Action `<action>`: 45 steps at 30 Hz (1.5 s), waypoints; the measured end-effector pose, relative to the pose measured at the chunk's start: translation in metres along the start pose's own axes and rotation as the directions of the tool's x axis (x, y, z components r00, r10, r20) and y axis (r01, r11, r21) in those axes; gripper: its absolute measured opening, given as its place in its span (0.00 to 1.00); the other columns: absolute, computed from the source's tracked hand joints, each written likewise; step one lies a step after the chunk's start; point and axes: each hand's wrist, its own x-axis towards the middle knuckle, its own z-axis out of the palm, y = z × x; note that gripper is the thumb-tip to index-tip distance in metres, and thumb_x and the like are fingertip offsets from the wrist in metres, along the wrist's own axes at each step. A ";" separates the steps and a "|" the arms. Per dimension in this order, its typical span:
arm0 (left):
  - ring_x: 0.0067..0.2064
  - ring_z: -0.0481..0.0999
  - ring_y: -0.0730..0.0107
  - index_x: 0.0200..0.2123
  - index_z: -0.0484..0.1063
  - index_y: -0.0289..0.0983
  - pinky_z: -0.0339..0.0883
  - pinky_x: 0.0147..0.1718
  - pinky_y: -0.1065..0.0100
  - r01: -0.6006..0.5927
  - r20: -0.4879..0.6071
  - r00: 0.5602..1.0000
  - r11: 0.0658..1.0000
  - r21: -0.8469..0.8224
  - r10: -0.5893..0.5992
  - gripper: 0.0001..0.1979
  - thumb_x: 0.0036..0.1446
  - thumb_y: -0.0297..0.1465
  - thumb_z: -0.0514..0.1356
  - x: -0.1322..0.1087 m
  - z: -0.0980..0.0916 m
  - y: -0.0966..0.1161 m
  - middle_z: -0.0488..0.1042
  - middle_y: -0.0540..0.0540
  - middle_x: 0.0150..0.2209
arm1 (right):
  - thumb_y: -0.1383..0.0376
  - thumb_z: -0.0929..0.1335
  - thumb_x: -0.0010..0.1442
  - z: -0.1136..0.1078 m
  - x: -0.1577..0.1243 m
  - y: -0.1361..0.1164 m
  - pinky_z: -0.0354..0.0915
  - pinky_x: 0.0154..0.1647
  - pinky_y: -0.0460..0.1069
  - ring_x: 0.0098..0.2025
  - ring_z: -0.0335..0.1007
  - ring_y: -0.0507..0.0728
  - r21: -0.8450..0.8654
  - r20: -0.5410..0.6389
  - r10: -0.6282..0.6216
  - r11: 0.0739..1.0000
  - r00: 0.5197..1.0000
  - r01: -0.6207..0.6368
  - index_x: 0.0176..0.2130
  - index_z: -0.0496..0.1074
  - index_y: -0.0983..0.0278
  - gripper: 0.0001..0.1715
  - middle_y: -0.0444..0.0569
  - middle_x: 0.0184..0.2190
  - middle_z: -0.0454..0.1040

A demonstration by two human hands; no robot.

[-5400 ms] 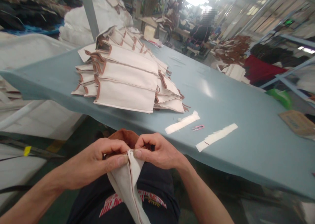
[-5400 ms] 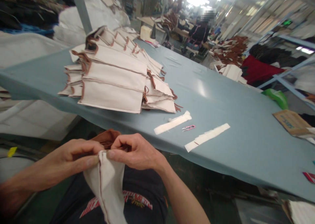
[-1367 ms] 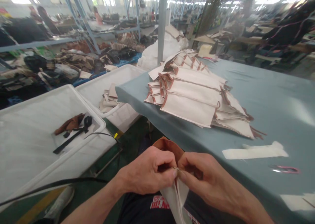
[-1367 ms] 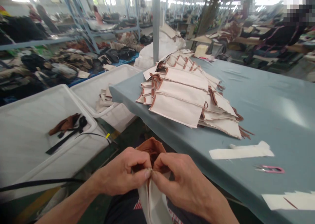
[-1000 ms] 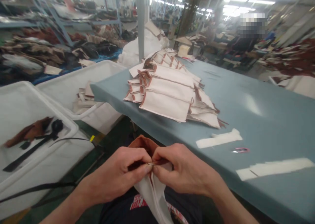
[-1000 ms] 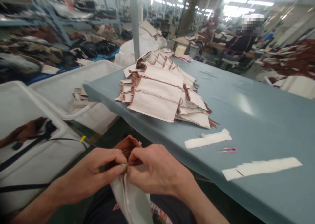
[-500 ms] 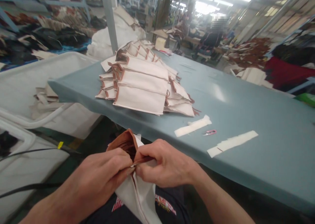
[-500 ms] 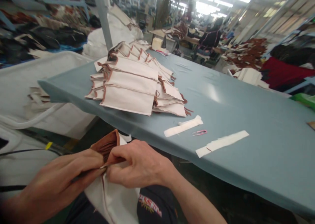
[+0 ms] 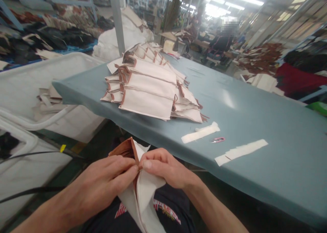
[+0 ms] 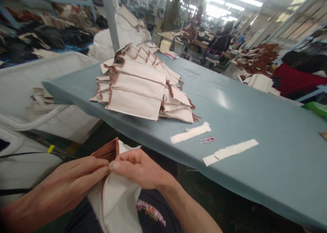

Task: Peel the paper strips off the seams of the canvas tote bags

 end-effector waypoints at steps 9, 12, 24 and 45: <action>0.34 0.86 0.71 0.51 0.75 0.41 0.81 0.39 0.76 0.097 -0.100 0.989 0.986 -0.137 -0.111 0.14 0.81 0.19 0.53 0.014 -0.015 0.014 0.85 0.50 0.37 | 0.34 0.76 0.70 0.008 -0.005 -0.010 0.50 0.28 0.47 0.27 0.51 0.49 -0.263 0.002 -0.041 0.964 0.999 0.040 0.32 0.69 0.61 0.38 0.36 0.25 0.60; 0.35 0.86 0.73 0.51 0.75 0.43 0.81 0.41 0.77 0.107 -0.131 0.984 0.987 -0.121 -0.123 0.15 0.79 0.17 0.55 0.011 -0.014 0.019 0.86 0.52 0.38 | 0.39 0.73 0.77 0.011 -0.015 -0.025 0.54 0.31 0.47 0.30 0.56 0.50 -0.490 0.023 -0.094 0.867 0.995 0.093 0.33 0.71 0.62 0.33 0.37 0.26 0.63; 0.33 0.87 0.64 0.51 0.75 0.42 0.80 0.33 0.68 0.057 -0.181 0.982 0.998 -0.003 -0.057 0.13 0.81 0.23 0.52 0.016 0.004 0.016 0.87 0.47 0.36 | 0.28 0.84 0.51 0.016 -0.002 0.006 0.49 0.25 0.46 0.24 0.53 0.47 0.134 -0.062 0.032 0.991 0.998 -0.024 0.29 0.67 0.60 0.45 0.36 0.22 0.65; 0.25 0.75 0.72 0.33 0.70 0.43 0.66 0.29 0.68 0.205 -0.053 0.973 0.941 -0.268 -0.227 0.26 0.90 0.38 0.49 0.018 0.000 0.008 0.76 0.56 0.26 | 0.60 0.76 0.62 0.020 -0.011 -0.012 0.51 0.24 0.44 0.24 0.55 0.48 -0.303 -0.046 -0.183 0.939 0.982 0.161 0.29 0.69 0.60 0.16 0.39 0.23 0.70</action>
